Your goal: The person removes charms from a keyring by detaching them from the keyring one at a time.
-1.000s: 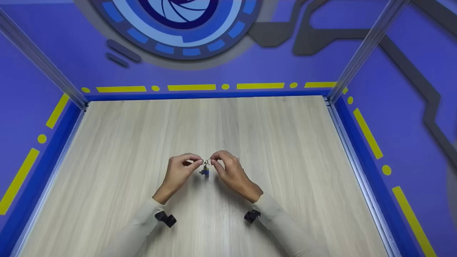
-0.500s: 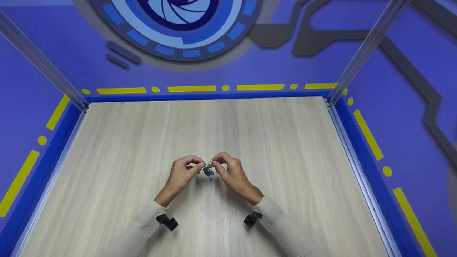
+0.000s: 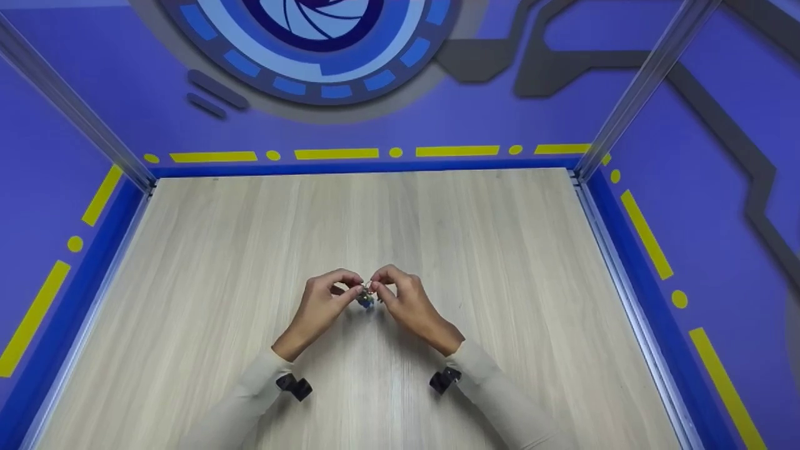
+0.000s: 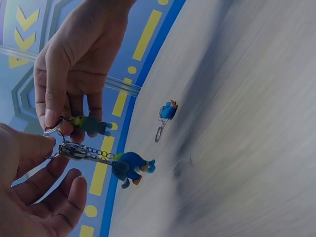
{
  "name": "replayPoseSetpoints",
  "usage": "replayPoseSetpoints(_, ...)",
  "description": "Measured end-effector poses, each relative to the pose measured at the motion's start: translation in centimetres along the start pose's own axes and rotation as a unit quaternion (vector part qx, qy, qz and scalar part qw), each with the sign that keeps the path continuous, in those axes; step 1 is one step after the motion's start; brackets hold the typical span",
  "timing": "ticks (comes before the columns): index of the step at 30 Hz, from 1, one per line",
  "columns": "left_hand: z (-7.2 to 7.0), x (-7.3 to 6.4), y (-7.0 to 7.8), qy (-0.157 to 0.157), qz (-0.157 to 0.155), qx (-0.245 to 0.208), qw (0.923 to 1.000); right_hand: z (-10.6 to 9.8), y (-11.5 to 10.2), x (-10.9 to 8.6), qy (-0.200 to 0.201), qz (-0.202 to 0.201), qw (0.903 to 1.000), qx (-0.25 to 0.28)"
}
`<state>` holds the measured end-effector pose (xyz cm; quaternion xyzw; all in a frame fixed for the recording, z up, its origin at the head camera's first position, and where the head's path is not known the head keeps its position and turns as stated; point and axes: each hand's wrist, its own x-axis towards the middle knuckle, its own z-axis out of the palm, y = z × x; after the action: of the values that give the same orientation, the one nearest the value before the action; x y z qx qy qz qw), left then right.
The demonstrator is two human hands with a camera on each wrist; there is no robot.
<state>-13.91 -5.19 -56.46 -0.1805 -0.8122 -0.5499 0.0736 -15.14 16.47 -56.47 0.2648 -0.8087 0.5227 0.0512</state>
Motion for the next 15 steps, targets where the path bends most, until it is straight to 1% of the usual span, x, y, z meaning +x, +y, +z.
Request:
replayPoseSetpoints(3,-0.07,0.05,0.03,0.007,0.014,0.018,0.9997,-0.12,0.0,0.09,-0.006,-0.002,1.0,-0.002)
replayPoseSetpoints(7,-0.17,0.13,-0.04,0.021,0.021,0.031,0.9991,-0.19,0.07,0.27,0.001,-0.008,1.0,0.001)
replayPoseSetpoints(12,-0.21,0.09,-0.11,0.032,0.005,0.032,0.999,-0.23,0.18,0.26,0.009,-0.012,0.9999,0.006)
replayPoseSetpoints(15,-0.2,-0.04,-0.17,0.035,-0.013,0.016,0.9992,-0.21,0.16,0.14,0.01,-0.008,0.9999,0.01)
